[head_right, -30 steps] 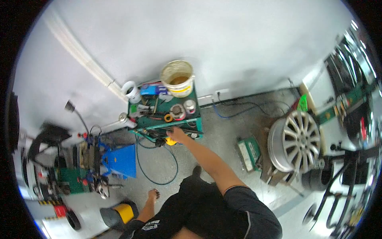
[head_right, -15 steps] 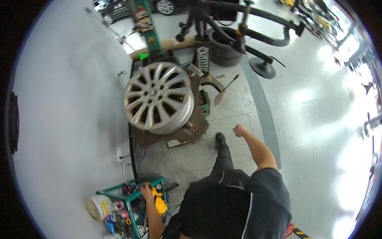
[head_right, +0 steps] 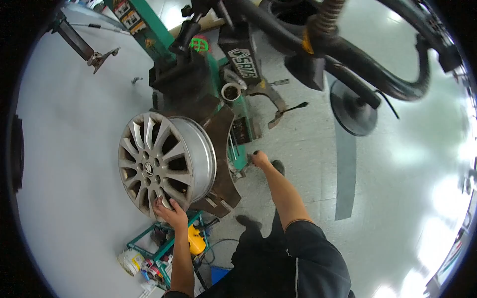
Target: Using a power tool to service or adjust a wheel rim mounted on a tire changer.
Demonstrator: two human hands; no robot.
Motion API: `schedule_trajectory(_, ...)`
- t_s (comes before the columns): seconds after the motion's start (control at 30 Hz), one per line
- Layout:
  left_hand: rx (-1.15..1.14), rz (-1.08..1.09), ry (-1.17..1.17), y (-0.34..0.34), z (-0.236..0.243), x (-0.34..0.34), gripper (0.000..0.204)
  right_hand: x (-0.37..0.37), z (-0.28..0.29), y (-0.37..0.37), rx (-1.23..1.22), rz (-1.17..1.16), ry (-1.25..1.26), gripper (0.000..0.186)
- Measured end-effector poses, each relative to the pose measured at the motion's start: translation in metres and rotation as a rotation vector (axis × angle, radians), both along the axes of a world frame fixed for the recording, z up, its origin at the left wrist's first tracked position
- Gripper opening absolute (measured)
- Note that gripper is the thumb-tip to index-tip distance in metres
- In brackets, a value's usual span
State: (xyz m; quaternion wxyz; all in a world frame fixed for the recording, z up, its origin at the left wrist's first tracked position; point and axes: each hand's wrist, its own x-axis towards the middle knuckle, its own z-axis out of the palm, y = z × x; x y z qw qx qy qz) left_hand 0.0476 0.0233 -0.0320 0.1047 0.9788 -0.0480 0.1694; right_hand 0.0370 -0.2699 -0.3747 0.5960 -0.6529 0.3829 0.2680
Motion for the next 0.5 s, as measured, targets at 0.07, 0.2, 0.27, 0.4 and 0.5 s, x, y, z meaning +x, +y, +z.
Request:
schedule_trajectory(0.07,-0.007,-0.029,-0.045,-0.010,-0.003,0.005,0.041,0.023,-0.033,0.000,-0.047,0.073,-0.005,0.037)
schedule_trajectory(0.2,-0.035,-0.031,0.026,-0.022,-0.005,0.008,0.042,0.052,-0.074,0.009,-0.005,0.152,0.038,0.037)
schedule_trajectory(0.27,0.042,0.000,0.052,-0.013,0.003,0.004,0.044,0.068,-0.061,0.041,-0.181,0.365,0.083,0.039)
schedule_trajectory(0.4,0.017,0.036,0.073,-0.011,0.007,0.004,0.039,0.082,-0.058,0.054,-0.180,0.391,0.079,0.050)
schedule_trajectory(0.5,-0.033,-0.010,0.084,-0.023,0.006,0.013,0.036,0.079,-0.068,0.036,-0.267,0.407,0.083,0.049)
